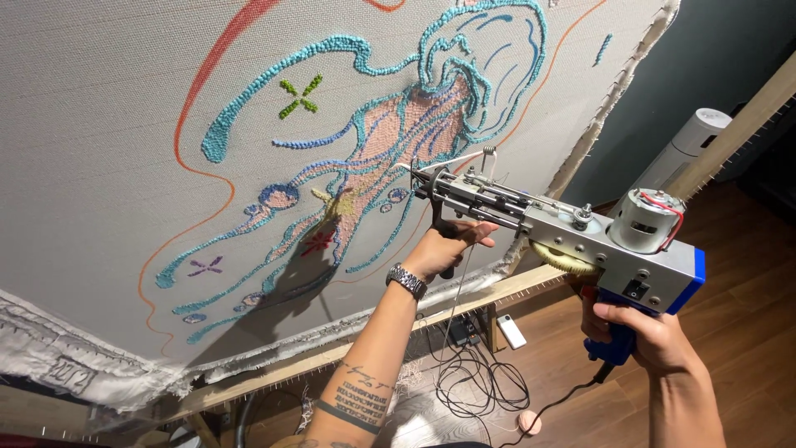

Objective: Using a tufting gun to create a jellyfish design on a large canvas frame.

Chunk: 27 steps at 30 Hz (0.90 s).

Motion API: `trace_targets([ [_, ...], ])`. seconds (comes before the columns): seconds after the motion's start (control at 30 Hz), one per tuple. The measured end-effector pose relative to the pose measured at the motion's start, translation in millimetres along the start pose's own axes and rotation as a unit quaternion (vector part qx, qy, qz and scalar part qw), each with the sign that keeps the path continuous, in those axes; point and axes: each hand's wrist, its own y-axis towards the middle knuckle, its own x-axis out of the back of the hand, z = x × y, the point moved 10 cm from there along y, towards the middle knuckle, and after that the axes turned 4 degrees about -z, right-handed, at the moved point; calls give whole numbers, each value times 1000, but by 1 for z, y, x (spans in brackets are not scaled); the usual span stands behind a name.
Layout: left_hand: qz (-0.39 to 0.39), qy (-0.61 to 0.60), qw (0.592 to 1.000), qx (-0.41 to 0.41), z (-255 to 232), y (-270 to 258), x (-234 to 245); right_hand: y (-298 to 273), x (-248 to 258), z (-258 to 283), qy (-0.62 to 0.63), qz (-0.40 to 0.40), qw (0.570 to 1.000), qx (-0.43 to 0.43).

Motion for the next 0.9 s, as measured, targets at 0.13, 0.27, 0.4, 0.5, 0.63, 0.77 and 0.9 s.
trace_targets([
  [0.13,2,-5,1000,-5,3,3,-1,-1,-9,5,-4,8,1000,-7],
  [0.27,-5,19,999,-31,-1,6,-1,0,-6,5,-9,2,1000,-6],
  [0.4,-3,-21,1000,-18,8,8,-1,0,-2,1,1,4,1000,-7],
  [0.5,-5,-9,999,-33,1,6,-3,-1,-4,4,19,15,1000,-2],
  [0.63,0,-2,1000,-20,5,10,-6,-3,5,-2,18,-14,1000,-9],
  [0.77,4,61,998,-35,-1,7,-8,-6,2,4,3,-9,1000,19],
  [0.9,24,123,992,-18,11,17,-12,-9,3,6,28,-23,999,16],
])
